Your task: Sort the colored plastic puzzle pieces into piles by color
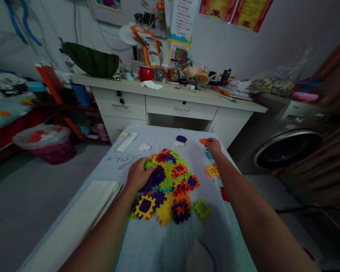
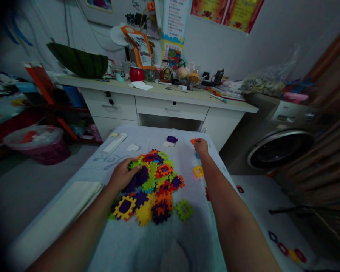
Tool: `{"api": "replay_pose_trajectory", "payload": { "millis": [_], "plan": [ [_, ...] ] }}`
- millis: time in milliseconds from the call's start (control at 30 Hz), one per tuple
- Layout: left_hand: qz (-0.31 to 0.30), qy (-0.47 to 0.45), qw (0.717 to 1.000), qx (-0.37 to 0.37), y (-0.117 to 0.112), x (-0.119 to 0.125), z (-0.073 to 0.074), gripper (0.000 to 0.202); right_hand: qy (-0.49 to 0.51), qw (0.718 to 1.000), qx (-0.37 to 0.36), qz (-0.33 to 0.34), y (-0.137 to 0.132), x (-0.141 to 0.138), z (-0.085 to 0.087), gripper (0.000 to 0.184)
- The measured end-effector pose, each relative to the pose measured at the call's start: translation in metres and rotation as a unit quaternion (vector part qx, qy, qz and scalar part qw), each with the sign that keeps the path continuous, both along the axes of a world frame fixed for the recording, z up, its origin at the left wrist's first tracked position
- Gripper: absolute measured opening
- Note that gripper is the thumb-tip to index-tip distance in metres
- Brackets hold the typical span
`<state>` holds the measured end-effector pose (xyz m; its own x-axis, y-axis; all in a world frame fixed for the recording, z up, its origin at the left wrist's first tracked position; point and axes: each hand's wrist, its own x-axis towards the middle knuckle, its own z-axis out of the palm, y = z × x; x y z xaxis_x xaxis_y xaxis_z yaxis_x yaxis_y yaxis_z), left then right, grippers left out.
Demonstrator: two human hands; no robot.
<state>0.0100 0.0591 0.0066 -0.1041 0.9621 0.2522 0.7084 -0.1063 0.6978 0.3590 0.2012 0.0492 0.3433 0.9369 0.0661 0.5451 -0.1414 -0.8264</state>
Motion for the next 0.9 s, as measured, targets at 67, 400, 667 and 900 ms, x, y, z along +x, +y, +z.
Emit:
{"api": "replay_pose_trajectory", "payload": {
  "millis": [67, 400, 667, 900],
  "plan": [
    [-0.001, 0.002, 1.000, 0.001, 0.000, 0.000, 0.000, 0.033, 0.012, 0.998, -0.006, 0.053, -0.011, -0.016, 0.000, 0.018],
    [-0.002, 0.008, 1.000, 0.001, 0.001, 0.000, -0.002, 0.033, -0.144, 0.918, -0.011, 0.368, -0.055, -0.090, -0.004, 0.020],
    [0.007, 0.007, 1.000, -0.010, 0.001, 0.001, 0.001, 0.034, -0.176, 0.933, -0.005, 0.315, -0.060, -0.100, -0.014, 0.010],
    [0.003, 0.004, 1.000, -0.009, 0.002, 0.001, 0.000, 0.035, -0.140, 0.956, 0.037, 0.256, -0.085, -0.044, 0.016, 0.012]
  ]
}}
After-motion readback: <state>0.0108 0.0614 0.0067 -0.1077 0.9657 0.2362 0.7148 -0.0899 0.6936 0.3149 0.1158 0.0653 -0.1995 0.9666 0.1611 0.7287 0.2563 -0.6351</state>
